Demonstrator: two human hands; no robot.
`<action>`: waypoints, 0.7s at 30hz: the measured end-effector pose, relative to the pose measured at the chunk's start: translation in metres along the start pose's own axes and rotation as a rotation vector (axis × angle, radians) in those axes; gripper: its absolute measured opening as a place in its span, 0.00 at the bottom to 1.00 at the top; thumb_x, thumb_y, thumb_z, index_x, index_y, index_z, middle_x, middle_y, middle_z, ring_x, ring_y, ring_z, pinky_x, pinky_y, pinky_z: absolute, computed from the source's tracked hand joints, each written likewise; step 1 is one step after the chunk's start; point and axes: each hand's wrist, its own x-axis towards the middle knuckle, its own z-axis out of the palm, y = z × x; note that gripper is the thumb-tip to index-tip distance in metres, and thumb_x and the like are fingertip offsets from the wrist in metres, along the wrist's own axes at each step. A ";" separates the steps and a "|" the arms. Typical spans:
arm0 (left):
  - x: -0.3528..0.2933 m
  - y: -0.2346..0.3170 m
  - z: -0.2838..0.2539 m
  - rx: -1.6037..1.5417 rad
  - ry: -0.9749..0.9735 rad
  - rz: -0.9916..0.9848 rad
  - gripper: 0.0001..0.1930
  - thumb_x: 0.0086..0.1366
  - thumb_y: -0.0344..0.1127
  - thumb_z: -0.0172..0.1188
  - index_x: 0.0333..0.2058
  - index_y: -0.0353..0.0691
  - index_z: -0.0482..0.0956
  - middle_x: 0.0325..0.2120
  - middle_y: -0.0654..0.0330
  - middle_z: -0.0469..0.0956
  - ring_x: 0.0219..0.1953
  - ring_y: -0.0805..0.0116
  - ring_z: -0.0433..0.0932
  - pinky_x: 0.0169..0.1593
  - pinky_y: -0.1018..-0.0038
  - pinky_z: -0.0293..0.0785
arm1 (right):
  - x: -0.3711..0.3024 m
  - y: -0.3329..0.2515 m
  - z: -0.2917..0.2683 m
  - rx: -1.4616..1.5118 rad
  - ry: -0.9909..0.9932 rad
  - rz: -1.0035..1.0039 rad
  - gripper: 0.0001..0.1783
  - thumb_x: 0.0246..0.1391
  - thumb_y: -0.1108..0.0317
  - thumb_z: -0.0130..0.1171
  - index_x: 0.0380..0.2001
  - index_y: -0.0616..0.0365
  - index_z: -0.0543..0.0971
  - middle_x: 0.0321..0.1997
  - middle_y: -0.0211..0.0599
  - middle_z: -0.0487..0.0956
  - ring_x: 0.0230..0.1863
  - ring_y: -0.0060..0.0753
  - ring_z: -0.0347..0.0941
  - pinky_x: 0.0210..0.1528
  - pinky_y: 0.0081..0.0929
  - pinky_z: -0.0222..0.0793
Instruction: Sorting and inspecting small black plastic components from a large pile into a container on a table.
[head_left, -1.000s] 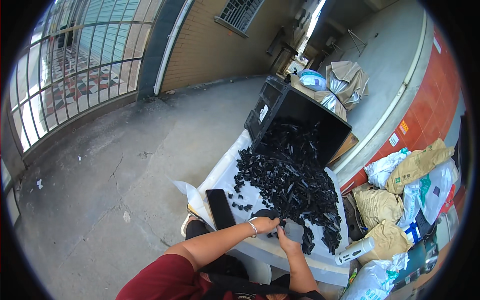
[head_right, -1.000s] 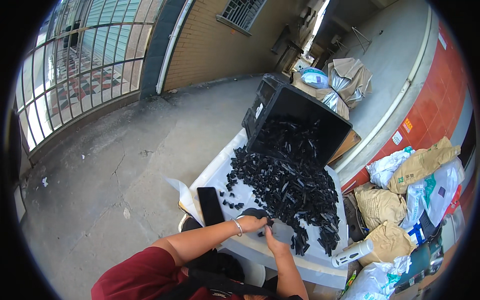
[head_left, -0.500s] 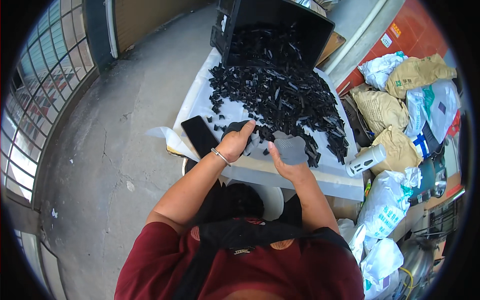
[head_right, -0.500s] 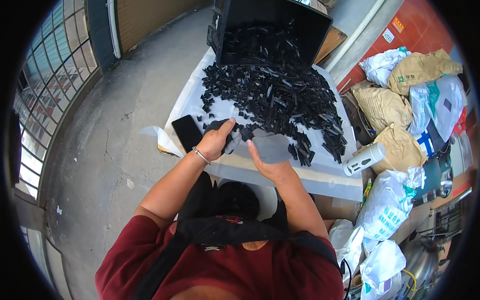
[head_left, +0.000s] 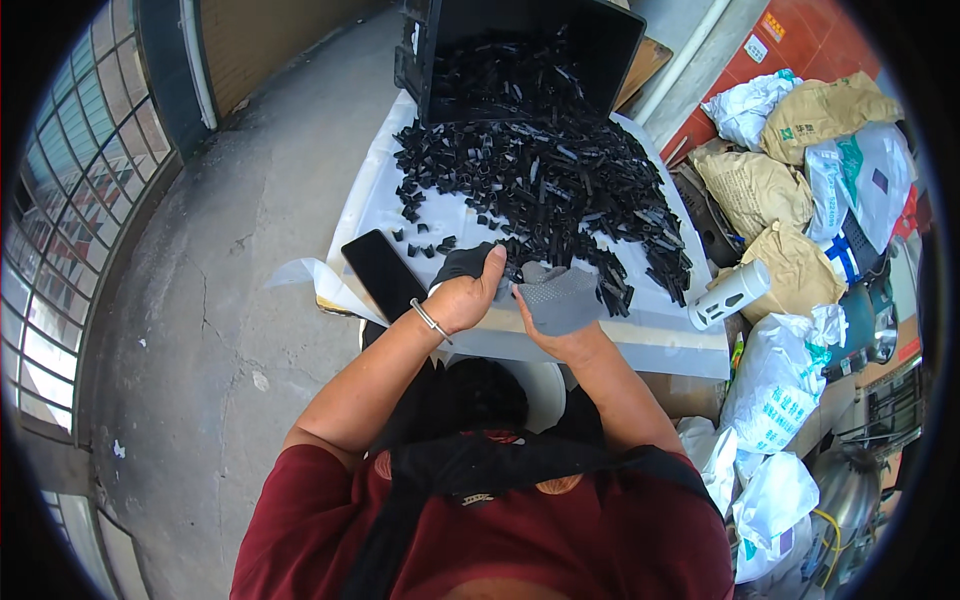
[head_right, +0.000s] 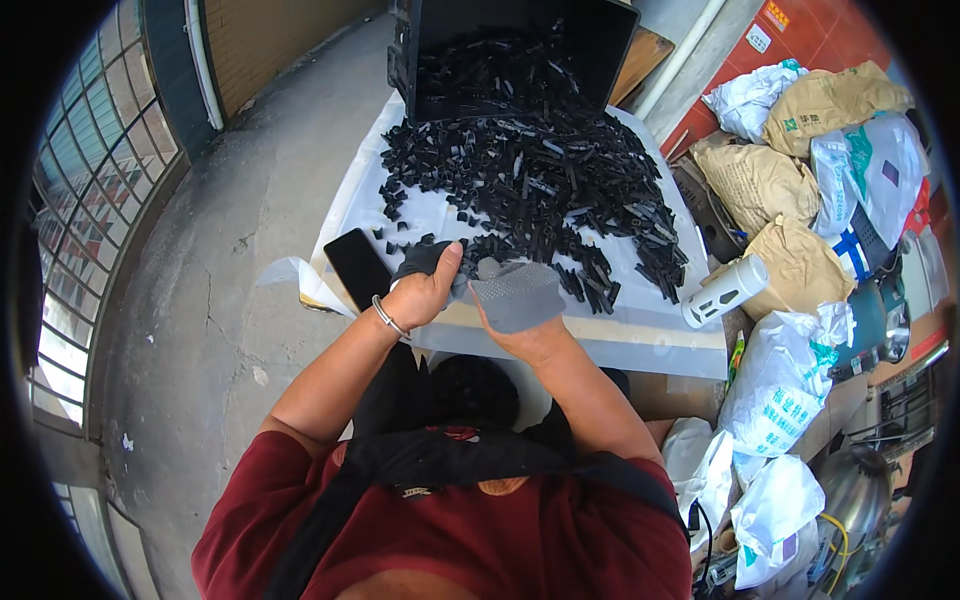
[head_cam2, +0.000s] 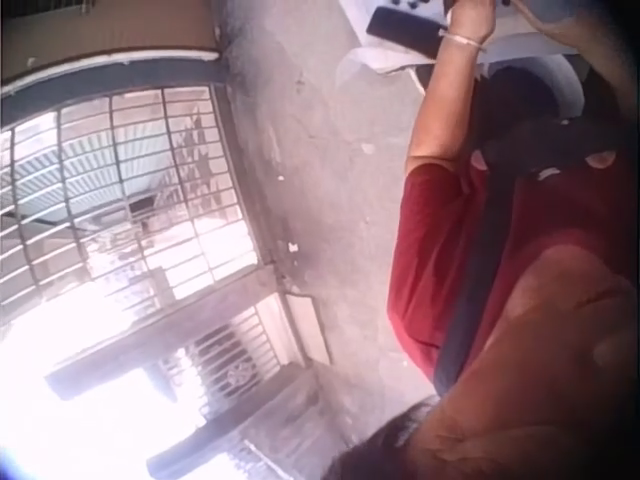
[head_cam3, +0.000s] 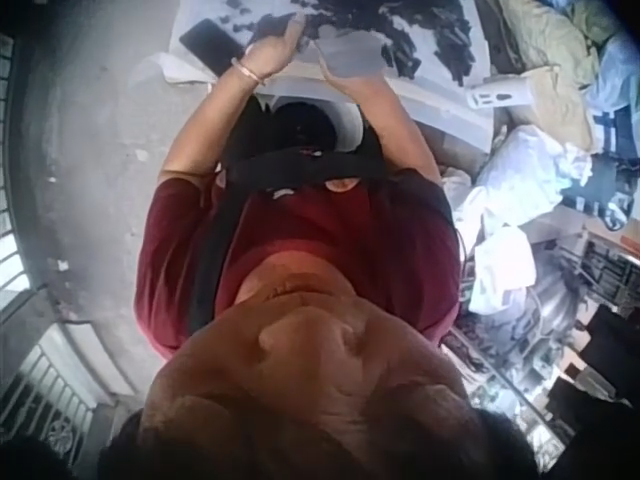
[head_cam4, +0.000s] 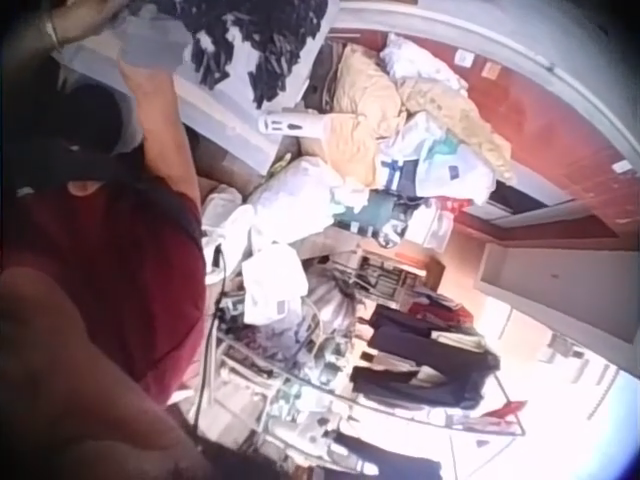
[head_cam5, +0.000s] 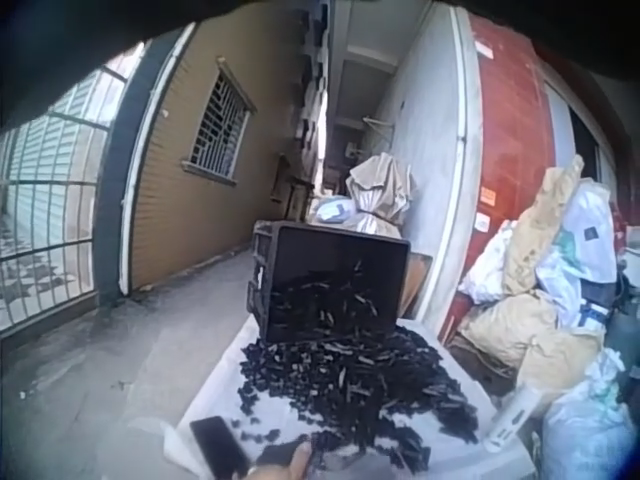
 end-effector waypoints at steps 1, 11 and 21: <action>-0.003 0.004 0.003 -0.005 -0.018 0.001 0.22 0.65 0.47 0.39 0.24 0.34 0.71 0.15 0.54 0.69 0.17 0.58 0.66 0.25 0.67 0.64 | -0.006 0.000 0.005 0.001 -0.080 0.015 0.06 0.42 0.69 0.58 0.26 0.56 0.77 0.26 0.36 0.76 0.25 0.41 0.71 0.25 0.36 0.64; -0.016 -0.065 0.013 -0.387 -0.022 -0.787 0.26 0.63 0.55 0.39 0.28 0.35 0.73 0.21 0.51 0.74 0.24 0.56 0.73 0.31 0.68 0.69 | -0.047 0.005 0.015 0.408 -0.367 0.223 0.15 0.51 0.59 0.49 0.27 0.61 0.74 0.29 0.48 0.74 0.32 0.52 0.69 0.35 0.40 0.64; 0.018 -0.019 -0.008 -1.539 -0.103 -0.777 0.17 0.61 0.52 0.46 0.22 0.47 0.68 0.16 0.66 0.69 0.15 0.75 0.63 0.17 0.79 0.56 | -0.035 0.014 0.019 0.609 -0.161 0.267 0.17 0.52 0.57 0.48 0.31 0.60 0.75 0.29 0.46 0.75 0.33 0.50 0.70 0.37 0.41 0.65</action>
